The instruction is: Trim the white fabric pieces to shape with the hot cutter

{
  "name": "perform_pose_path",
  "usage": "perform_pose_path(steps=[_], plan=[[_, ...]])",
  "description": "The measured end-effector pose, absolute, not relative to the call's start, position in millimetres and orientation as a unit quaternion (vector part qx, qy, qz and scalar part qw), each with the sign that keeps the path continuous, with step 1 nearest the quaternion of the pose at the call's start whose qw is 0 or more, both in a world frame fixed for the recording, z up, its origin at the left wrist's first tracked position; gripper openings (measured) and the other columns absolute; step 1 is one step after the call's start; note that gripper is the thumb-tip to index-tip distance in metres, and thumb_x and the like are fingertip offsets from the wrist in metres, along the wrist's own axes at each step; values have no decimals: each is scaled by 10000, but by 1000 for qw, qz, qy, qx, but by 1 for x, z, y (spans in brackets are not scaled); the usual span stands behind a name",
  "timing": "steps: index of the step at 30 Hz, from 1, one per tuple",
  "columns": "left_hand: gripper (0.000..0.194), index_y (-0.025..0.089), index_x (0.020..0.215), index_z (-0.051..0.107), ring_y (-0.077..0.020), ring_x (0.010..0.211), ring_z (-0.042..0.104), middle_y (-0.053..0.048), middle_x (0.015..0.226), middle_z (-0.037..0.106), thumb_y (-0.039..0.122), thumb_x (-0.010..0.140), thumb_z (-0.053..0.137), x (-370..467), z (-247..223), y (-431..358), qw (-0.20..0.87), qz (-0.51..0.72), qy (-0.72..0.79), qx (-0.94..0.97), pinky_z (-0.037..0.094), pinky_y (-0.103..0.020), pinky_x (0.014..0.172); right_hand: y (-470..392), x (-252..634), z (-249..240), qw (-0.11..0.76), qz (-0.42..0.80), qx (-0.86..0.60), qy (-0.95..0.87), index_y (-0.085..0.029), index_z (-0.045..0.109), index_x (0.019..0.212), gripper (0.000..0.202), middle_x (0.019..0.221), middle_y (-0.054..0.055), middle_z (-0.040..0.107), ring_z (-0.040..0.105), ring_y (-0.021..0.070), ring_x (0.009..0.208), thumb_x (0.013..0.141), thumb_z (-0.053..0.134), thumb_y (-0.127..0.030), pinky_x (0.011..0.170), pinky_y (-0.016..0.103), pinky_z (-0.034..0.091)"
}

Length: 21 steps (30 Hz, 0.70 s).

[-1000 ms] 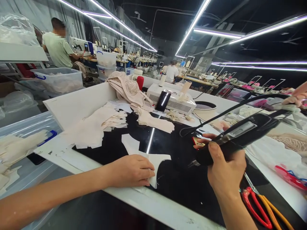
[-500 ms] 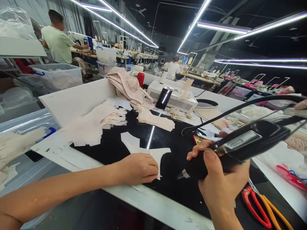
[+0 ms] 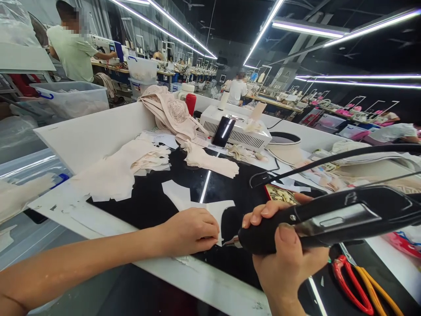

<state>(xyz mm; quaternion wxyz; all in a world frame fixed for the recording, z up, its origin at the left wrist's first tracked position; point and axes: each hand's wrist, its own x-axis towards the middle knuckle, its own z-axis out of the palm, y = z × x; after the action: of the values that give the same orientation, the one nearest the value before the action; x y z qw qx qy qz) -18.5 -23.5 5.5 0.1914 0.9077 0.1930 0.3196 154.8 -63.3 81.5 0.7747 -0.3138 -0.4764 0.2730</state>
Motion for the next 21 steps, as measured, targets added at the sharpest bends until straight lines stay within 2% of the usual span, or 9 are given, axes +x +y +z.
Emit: perform_pose_path(steps=[21], plan=[[114,178,910,726,-187,949,719,-24,1025,786,117,995,678,-18,7,-23,199,329,187,904,516,-316,914,-64,152,76,769,290,-308,-479,-273,605,1236,416,803,-42,669,639,155,627,885,827,-292,551,315,594]])
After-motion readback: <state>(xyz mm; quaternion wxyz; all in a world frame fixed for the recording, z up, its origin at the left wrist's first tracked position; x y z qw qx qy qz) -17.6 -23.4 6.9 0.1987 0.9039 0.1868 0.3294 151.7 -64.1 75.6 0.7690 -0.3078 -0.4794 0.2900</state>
